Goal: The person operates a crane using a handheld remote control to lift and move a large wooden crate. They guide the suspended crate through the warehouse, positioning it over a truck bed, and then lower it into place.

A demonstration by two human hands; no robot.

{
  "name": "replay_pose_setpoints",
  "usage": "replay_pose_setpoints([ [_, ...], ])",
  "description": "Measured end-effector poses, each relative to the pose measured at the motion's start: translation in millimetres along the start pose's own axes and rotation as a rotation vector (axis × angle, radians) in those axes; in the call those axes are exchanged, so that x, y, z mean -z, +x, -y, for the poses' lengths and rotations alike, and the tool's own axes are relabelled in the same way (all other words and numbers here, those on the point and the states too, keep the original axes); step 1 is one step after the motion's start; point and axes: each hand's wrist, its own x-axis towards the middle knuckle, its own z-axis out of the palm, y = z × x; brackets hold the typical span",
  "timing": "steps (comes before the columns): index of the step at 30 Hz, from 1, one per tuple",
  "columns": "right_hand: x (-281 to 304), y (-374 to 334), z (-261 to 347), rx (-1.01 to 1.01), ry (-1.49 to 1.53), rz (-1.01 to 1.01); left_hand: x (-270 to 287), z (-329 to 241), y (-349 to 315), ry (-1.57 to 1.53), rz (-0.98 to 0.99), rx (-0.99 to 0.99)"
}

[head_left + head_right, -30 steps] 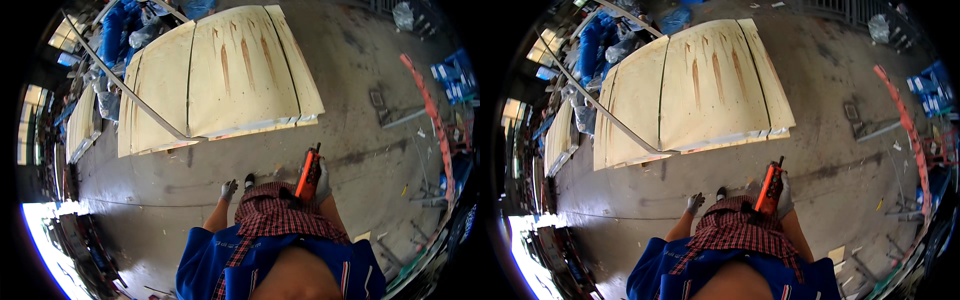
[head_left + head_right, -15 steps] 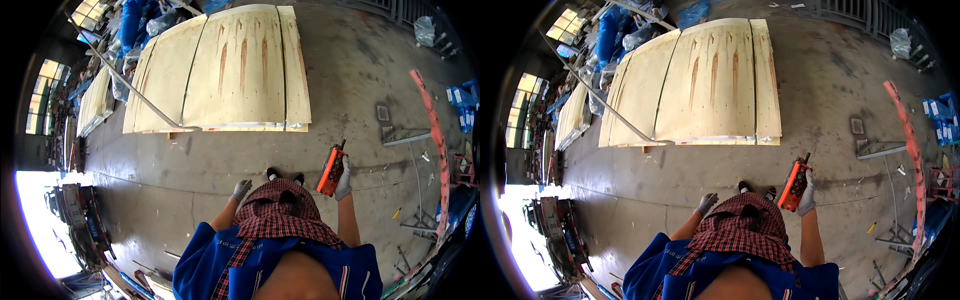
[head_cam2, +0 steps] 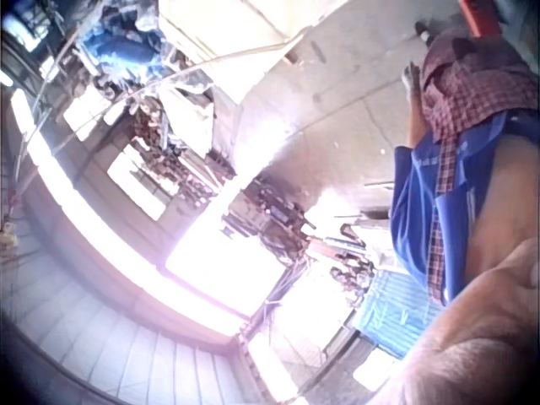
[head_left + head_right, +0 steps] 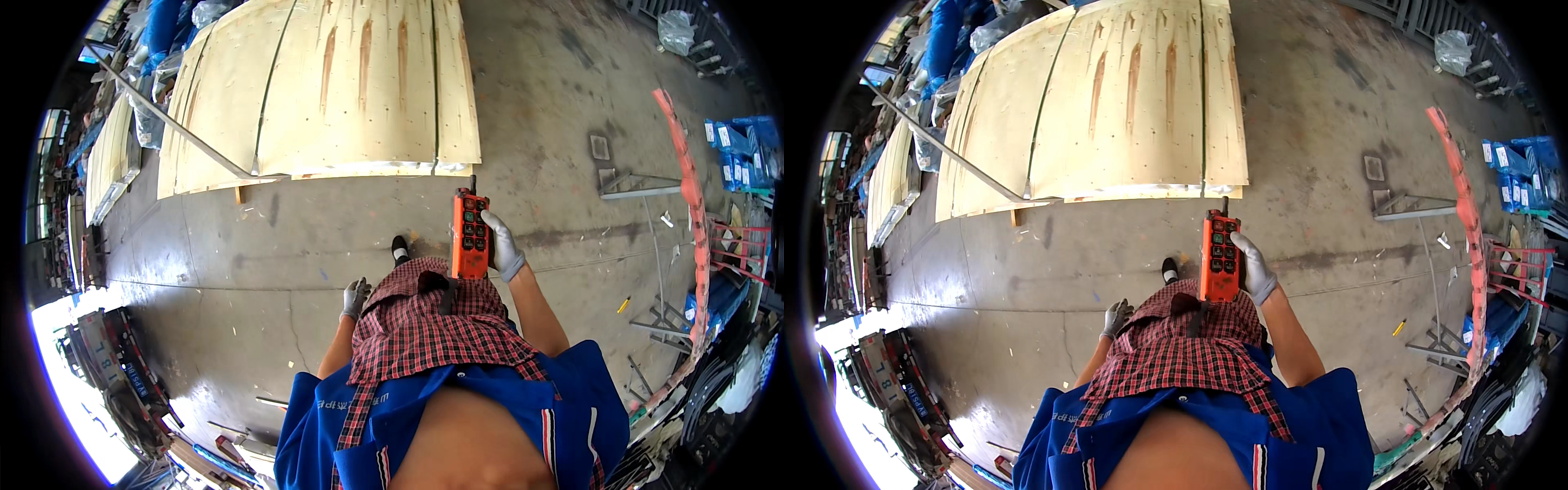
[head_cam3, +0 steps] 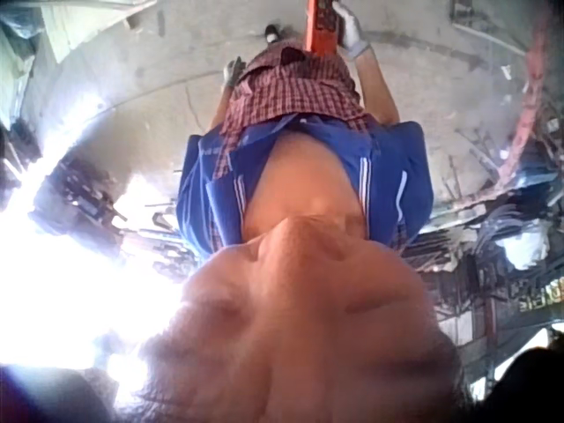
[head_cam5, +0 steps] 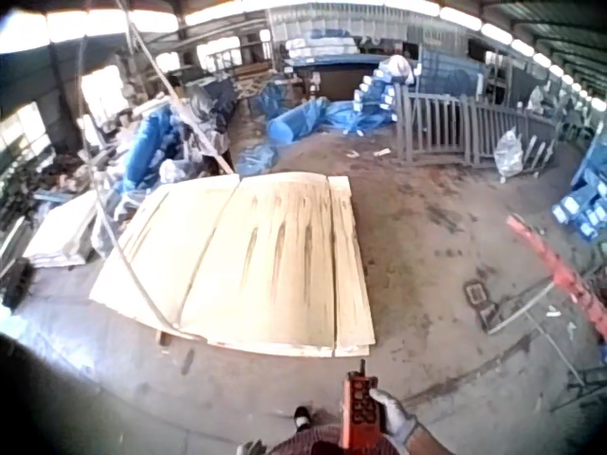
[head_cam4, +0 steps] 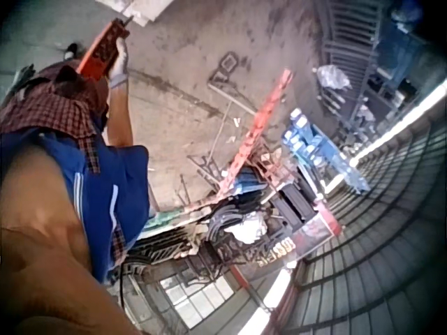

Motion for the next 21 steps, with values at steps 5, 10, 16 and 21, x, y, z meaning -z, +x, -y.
replay_pose_setpoints([
  [5, -27, 25, -42, -0.027, -0.048, -0.058, 49, -3, 11, -0.060, -0.080, 0.021],
  [10, -68, 38, -63, -0.056, -0.014, -0.037, 106, -19, 42, -0.093, -0.106, -0.039],
  [16, -74, 77, -50, -0.124, -0.189, 0.039, 133, -75, 48, -0.290, -0.293, -0.119],
  [21, -99, 114, -31, -0.167, -0.259, 0.083, 209, -139, 58, -0.456, -0.386, -0.198],
])
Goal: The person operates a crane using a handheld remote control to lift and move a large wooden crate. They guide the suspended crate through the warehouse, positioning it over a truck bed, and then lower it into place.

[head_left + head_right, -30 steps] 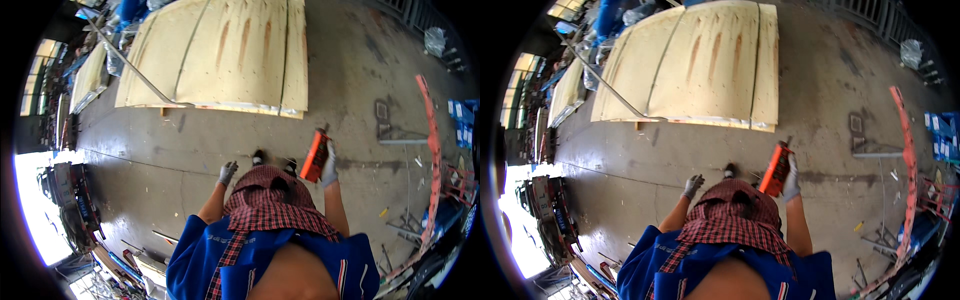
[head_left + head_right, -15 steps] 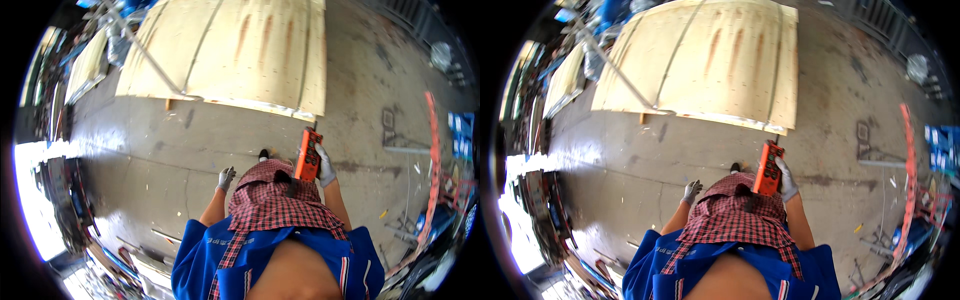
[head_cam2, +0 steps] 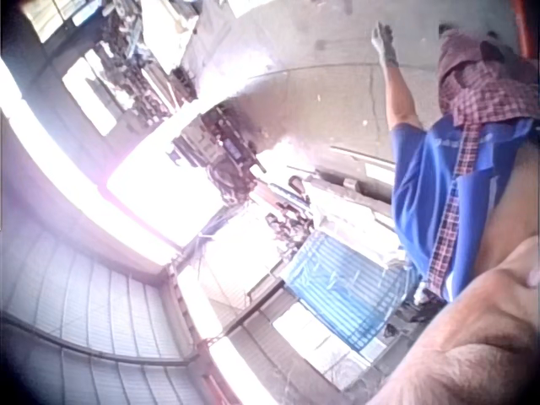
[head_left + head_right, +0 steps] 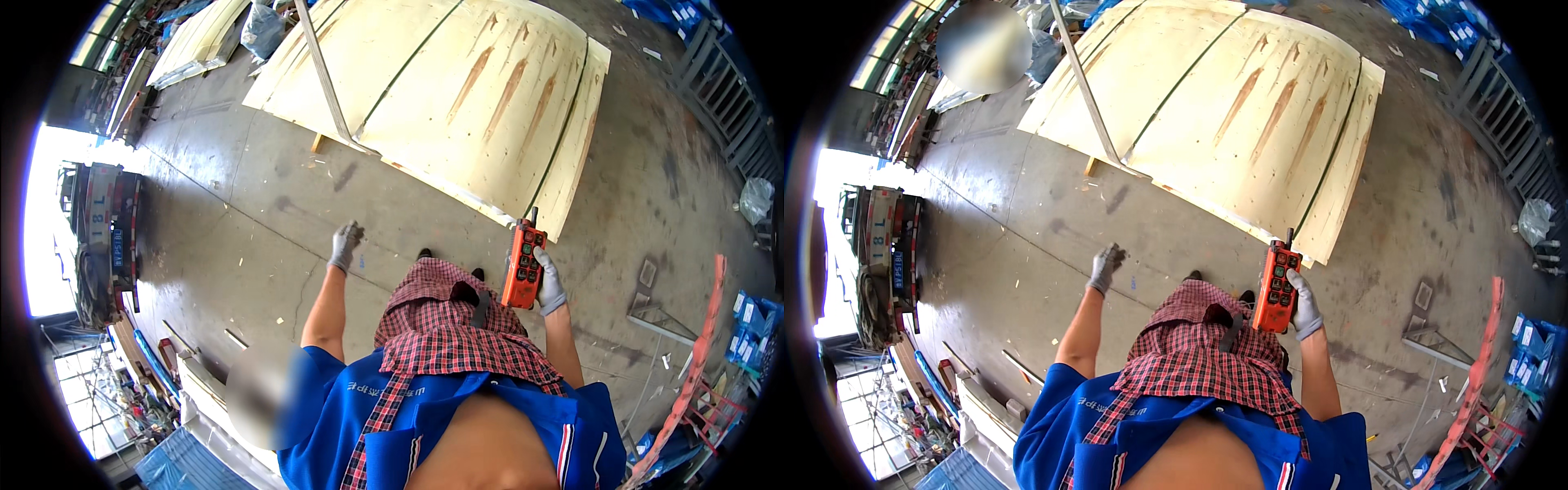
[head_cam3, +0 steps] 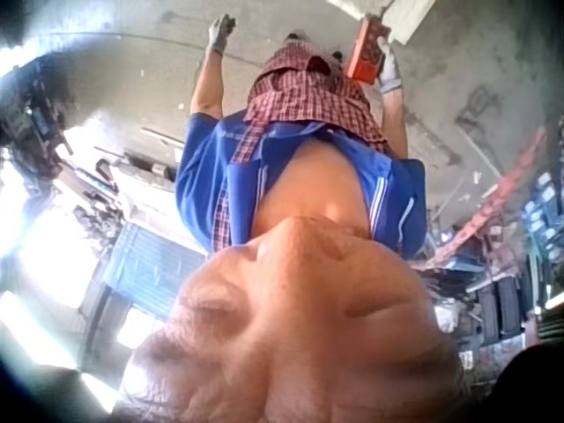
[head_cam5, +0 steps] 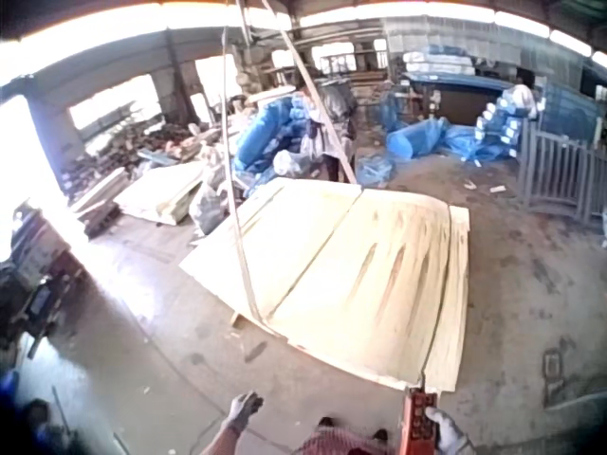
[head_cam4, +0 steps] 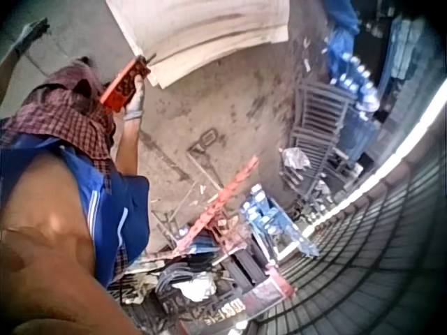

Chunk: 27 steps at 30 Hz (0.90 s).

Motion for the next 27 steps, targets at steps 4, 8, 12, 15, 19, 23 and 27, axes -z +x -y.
replay_pose_setpoints([
  [4, -26, 27, 3, -0.001, 0.010, 0.004, 34, -102, 65, 0.016, -0.054, -0.137],
  [8, -51, 68, -16, 0.004, 0.054, -0.088, 41, -179, 177, 0.239, -0.086, -0.342],
  [12, -94, 118, -63, 0.078, 0.117, -0.244, 16, -253, 278, 0.610, -0.088, -0.416],
  [15, -110, 160, -114, 0.007, 0.253, -0.343, 9, -230, 403, 0.723, -0.197, -0.417],
  [19, -138, 200, -171, -0.114, 0.289, -0.480, -9, -199, 514, 0.561, -0.092, -0.559],
  [23, -140, 246, -190, -0.207, 0.221, -0.316, -17, -166, 561, -0.004, 0.409, -0.432],
  [27, -135, 278, -196, -0.263, 0.133, -0.482, 19, -132, 537, 0.005, 0.534, -0.439],
])
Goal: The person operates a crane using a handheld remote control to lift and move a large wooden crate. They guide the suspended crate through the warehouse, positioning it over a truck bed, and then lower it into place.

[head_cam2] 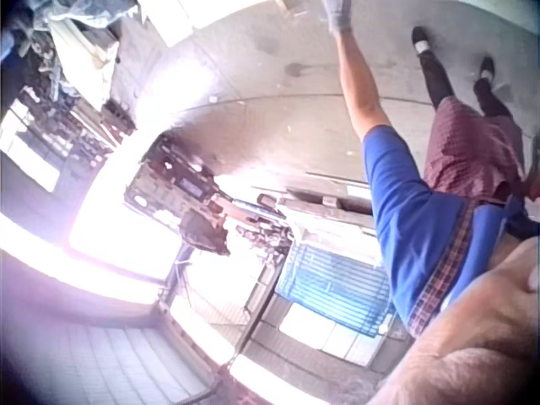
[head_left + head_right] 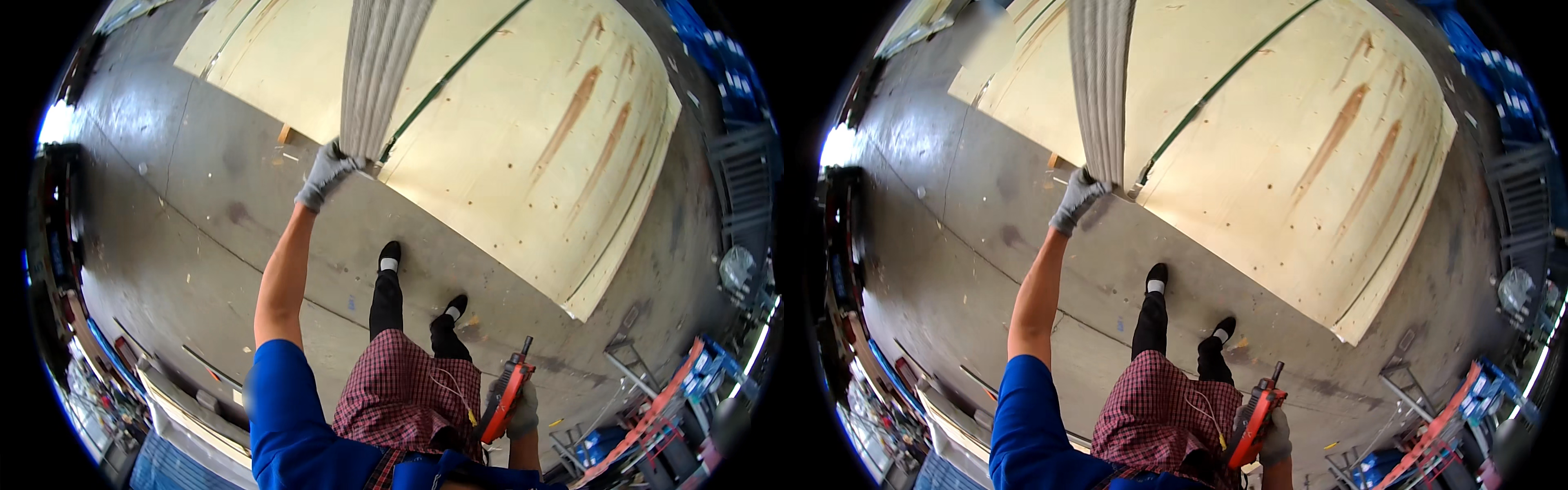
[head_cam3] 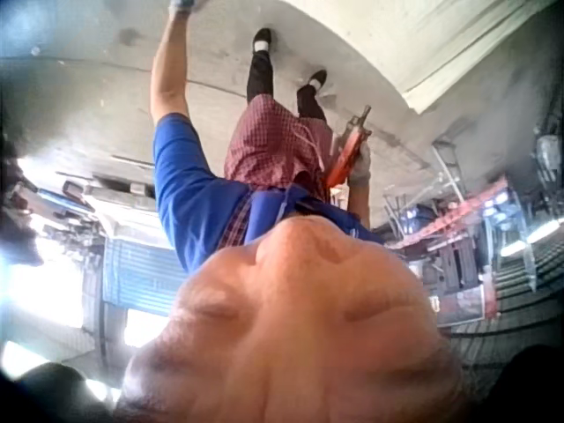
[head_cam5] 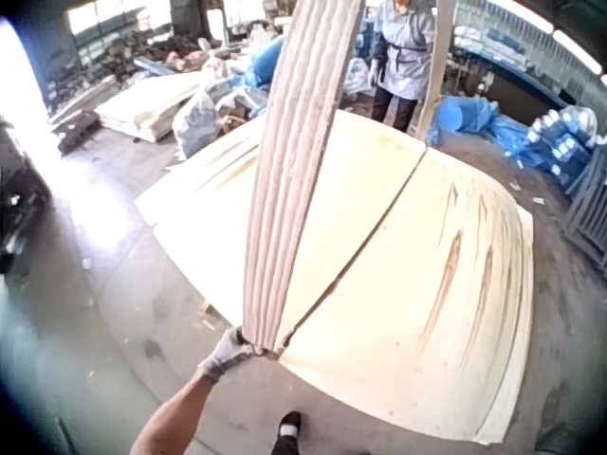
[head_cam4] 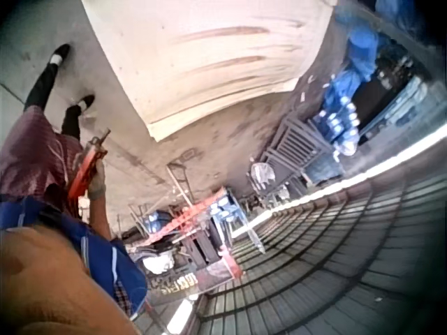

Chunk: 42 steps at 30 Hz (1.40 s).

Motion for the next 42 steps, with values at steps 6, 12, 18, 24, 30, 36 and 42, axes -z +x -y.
replay_pose_setpoints([
  [6, 12, 70, 9, -0.003, -0.213, -0.009, 5, 55, -38, 0.143, 0.168, 0.088],
  [12, -18, 150, 6, -0.107, -0.302, 0.134, 9, 71, -42, 0.014, 0.054, -0.058],
  [18, -27, 229, -25, -0.052, -0.485, 0.192, -2, 92, -35, -0.142, -0.012, -0.165],
  [24, 10, 329, -49, -0.107, -0.428, 0.409, -1, 103, -39, -0.053, -0.071, -0.360],
  [30, 5, 412, -52, -0.082, -0.632, 0.595, -6, 116, -41, 0.012, -0.193, -0.525],
  [36, 26, 474, -66, -0.057, -0.650, 0.684, 25, 167, -79, -0.039, -0.382, -0.657],
  [42, 14, 473, -80, -0.091, -0.687, 0.636, 57, 242, -97, -0.117, 0.067, -0.275],
])
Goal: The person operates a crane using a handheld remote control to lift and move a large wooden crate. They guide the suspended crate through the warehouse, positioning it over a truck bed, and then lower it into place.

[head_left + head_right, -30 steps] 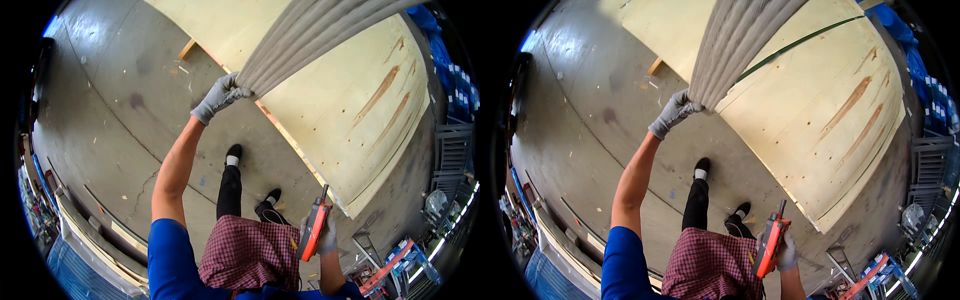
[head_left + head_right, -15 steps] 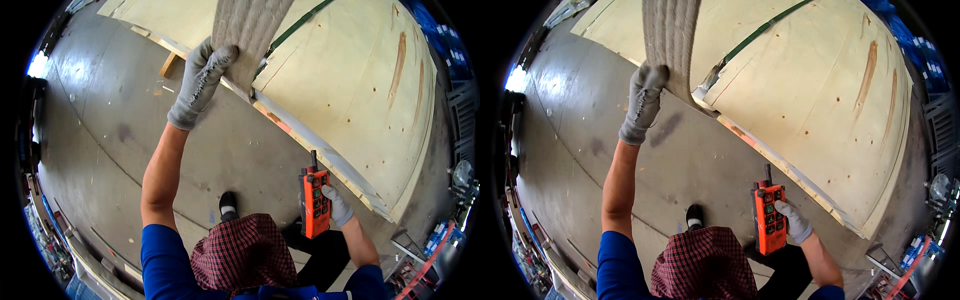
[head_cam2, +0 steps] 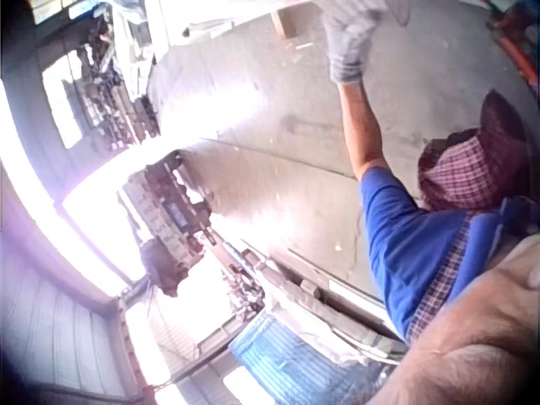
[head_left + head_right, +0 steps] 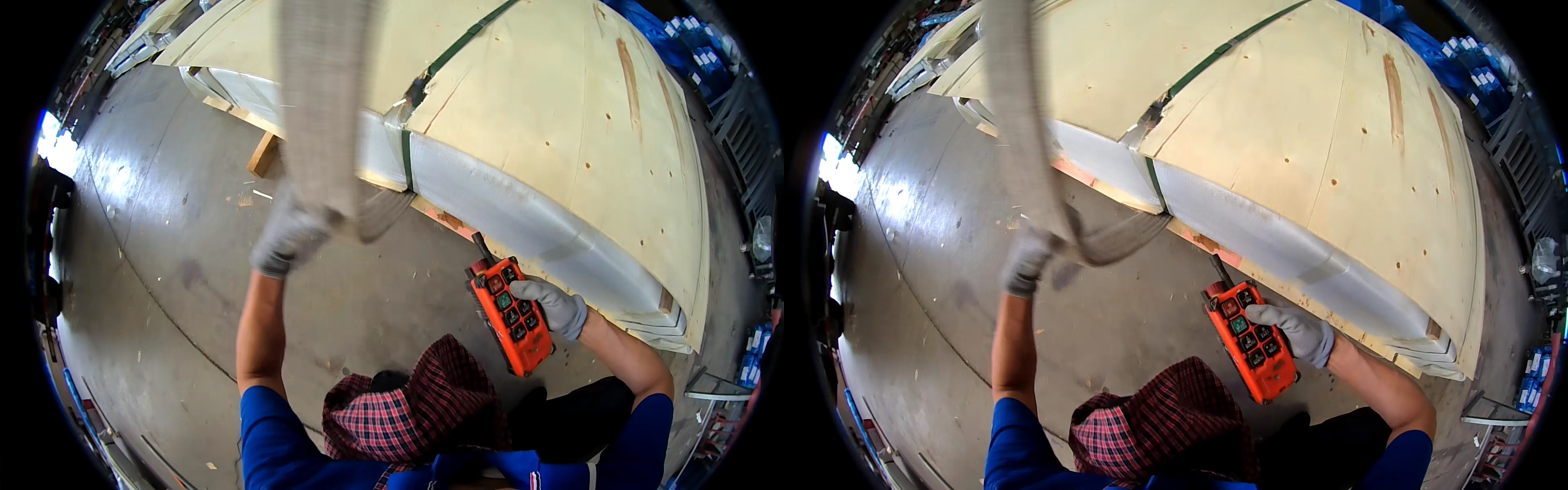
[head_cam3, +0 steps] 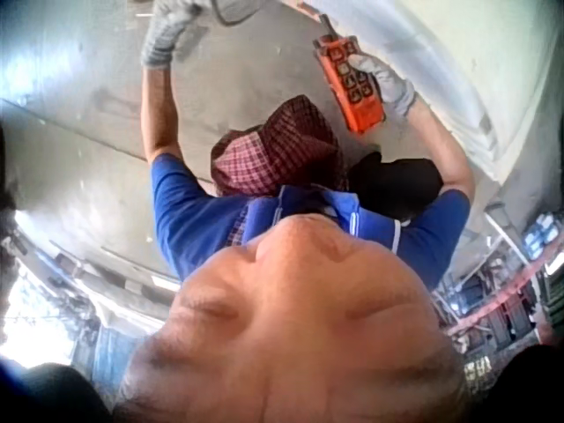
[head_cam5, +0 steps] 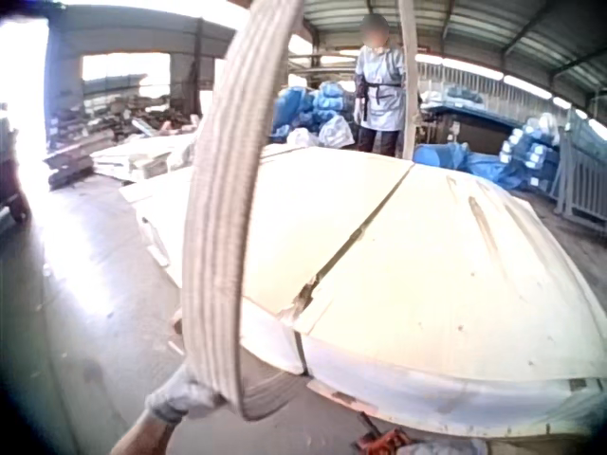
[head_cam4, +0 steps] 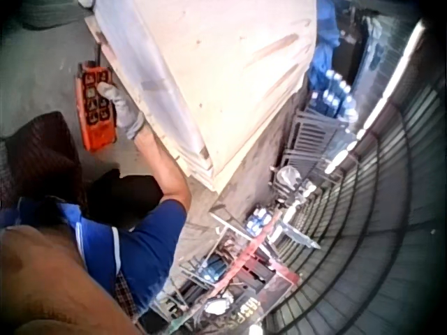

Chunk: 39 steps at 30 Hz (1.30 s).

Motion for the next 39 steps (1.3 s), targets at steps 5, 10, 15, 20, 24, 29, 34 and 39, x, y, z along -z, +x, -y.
replay_pose_setpoints([
  [5, -11, 2, 3, 0.031, 0.119, -0.003, -31, 78, -4, 0.080, 0.515, 0.256],
  [10, -16, -1, 8, 0.030, 0.115, -0.041, -2, 143, 16, 0.749, 0.509, 0.265],
  [15, -8, -1, 4, -0.014, 0.136, -0.056, 58, 186, 32, 0.358, 0.260, 0.172],
  [20, -17, 1, 9, -0.003, 0.127, -0.055, 55, 203, 23, 0.449, 0.340, 0.117],
  [24, -6, 2, 5, -0.041, 0.181, -0.011, -3, 229, 8, 0.453, 0.418, 0.070],
  [29, -11, -9, 4, -0.023, 0.134, -0.053, -4, 216, -14, 0.294, 0.385, 0.105],
  [34, -21, -14, 7, 0.046, 0.084, 0.018, -33, 115, -6, 0.212, 0.507, 0.242],
  [39, -45, -40, 18, 0.112, -0.017, 0.036, -56, 52, 8, 0.076, 0.351, 0.142],
])
